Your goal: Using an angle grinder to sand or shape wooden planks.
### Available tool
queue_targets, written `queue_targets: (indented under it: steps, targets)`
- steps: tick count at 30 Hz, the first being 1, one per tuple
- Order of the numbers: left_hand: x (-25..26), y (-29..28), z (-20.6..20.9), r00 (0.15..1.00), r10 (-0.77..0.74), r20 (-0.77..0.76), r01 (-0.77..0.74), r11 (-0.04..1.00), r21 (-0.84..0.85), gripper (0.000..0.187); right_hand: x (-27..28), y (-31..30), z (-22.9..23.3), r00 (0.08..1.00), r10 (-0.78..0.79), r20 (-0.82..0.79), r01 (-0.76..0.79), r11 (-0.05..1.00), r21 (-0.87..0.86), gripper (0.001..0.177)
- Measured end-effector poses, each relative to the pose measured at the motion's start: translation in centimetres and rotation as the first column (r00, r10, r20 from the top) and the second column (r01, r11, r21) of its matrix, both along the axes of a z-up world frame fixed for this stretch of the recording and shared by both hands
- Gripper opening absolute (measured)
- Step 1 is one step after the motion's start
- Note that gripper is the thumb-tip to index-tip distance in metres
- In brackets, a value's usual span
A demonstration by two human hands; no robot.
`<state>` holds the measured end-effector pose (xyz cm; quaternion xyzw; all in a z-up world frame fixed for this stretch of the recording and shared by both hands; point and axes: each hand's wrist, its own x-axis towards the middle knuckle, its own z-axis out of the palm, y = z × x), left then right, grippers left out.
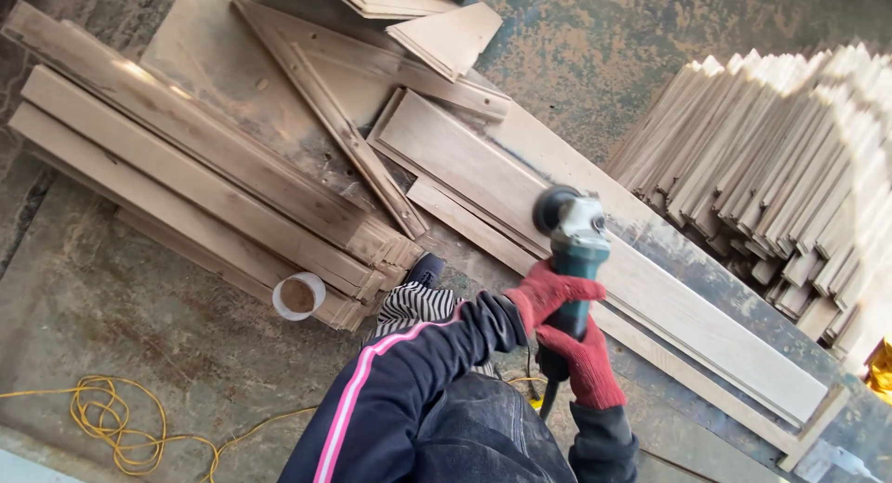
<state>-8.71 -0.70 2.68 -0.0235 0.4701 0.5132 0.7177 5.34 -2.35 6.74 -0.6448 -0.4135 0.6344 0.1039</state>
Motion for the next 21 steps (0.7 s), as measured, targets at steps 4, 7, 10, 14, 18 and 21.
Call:
queue_targets:
  steps: [4,7,10,14,18,21]
  targets:
    - [1.6,-0.7,0.3,0.993,-0.101,-0.056,0.103,0.994,0.032,0.064,2.9,-1.0,-1.2,1.0,-0.02,0.007,0.02,1.0,-0.016,0.044]
    - [0.6,-0.6,-2.6,0.999,0.004,-0.049,-0.01,0.994,-0.112,0.059,-1.1,-1.0,-1.8,0.999,-0.024,-0.027,0.026,0.997,0.066,0.051]
    - [-5.0,-0.9,2.2,0.988,0.098,-0.123,-0.111,0.988,-0.106,0.064,-8.0,0.2,1.7,0.982,0.165,0.094,-0.171,0.983,0.065,0.064]
    - [-11.1,-0.3,-10.0,0.995,0.081,-0.06,-0.09,0.978,-0.187,0.051,-12.7,1.6,-0.4,0.976,0.217,0.023,-0.219,0.973,0.079,0.064]
    - [-13.5,0.1,-9.3,0.967,0.225,-0.119,-0.247,0.94,-0.234,0.05,-14.0,2.7,-0.5,0.915,0.398,0.062,-0.402,0.912,0.08,0.078]
    - [-10.9,0.5,-4.2,0.95,0.24,-0.2,-0.285,0.927,-0.244,0.056,-11.7,3.1,-0.3,0.903,0.42,0.09,-0.425,0.904,0.052,0.083]
